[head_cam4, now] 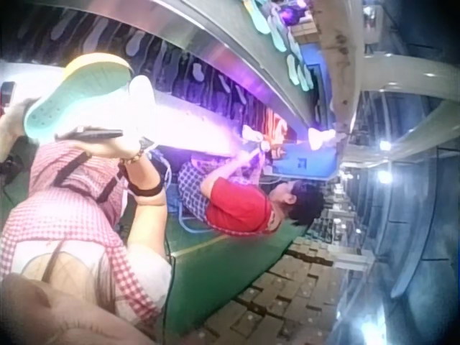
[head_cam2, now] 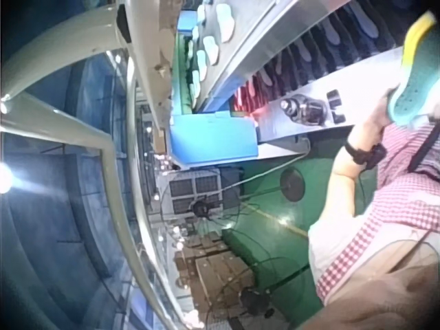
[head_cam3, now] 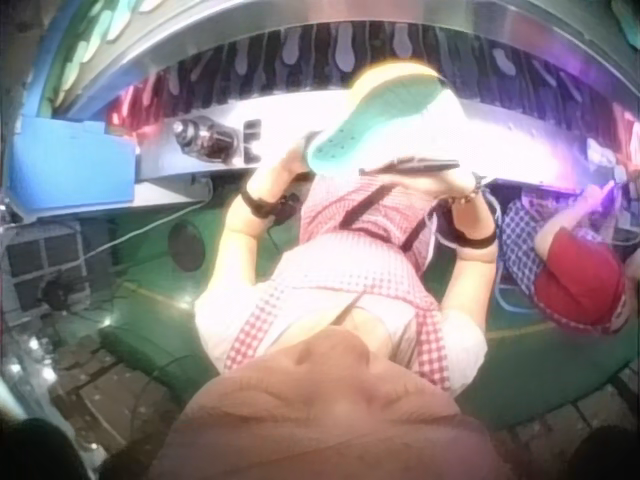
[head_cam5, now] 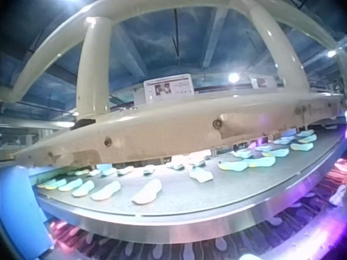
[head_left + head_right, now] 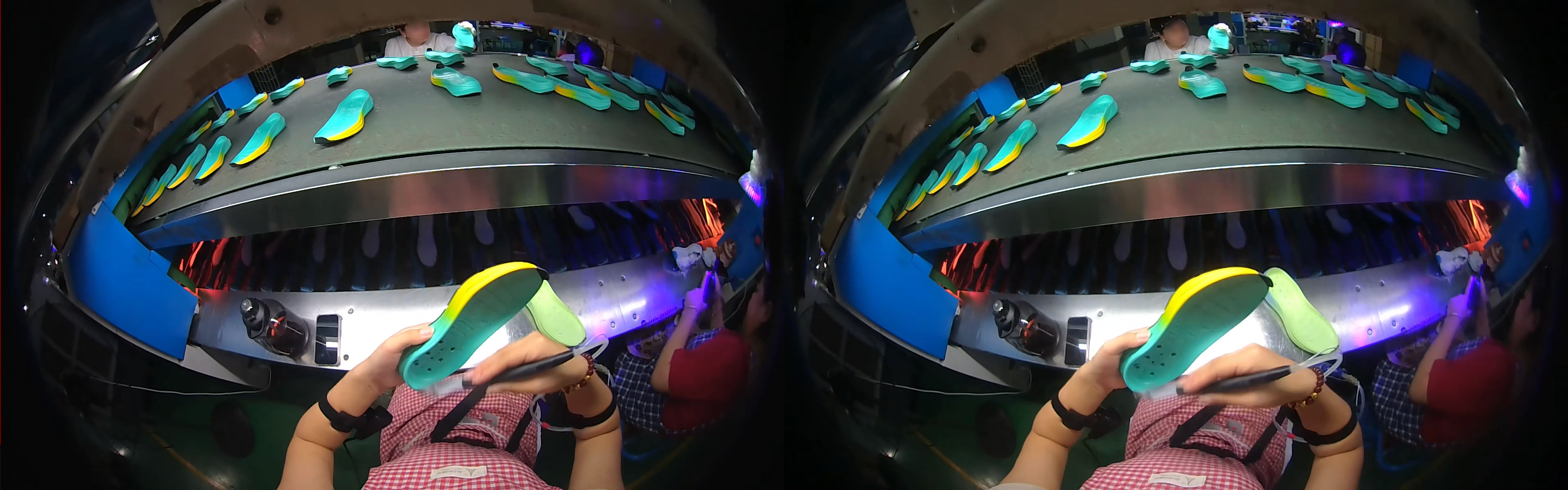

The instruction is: Applying liquid treatment to green shoe soles with a brush in a factory.

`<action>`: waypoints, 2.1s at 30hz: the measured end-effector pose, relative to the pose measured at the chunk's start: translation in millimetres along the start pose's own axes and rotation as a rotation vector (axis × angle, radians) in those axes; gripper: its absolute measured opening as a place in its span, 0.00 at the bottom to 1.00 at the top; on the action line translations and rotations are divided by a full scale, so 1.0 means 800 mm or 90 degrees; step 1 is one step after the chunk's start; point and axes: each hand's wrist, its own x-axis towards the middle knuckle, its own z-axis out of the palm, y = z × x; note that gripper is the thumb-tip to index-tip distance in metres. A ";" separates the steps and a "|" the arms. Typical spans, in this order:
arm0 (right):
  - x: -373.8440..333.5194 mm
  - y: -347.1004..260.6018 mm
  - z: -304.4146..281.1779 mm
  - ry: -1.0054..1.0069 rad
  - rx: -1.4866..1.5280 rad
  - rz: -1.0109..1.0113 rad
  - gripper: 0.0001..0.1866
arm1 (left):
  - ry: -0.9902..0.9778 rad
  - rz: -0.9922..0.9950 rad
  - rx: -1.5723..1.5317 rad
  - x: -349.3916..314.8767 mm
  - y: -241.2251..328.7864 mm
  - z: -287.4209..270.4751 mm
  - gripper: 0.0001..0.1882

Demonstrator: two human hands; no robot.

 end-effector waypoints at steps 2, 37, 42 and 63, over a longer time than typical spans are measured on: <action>0.001 0.006 -0.002 0.056 -0.037 0.007 0.13 | -0.012 -0.024 0.050 0.004 0.005 0.008 0.27; -0.027 -0.009 0.002 0.217 -0.098 -0.034 0.12 | 0.127 0.230 -0.150 0.000 -0.021 -0.031 0.37; -0.007 0.035 0.017 0.359 0.044 0.233 0.10 | 0.090 0.182 -0.301 0.040 -0.053 0.004 0.50; -0.021 0.003 0.029 0.172 0.021 0.022 0.12 | 0.115 0.375 -0.258 0.046 -0.046 0.025 0.44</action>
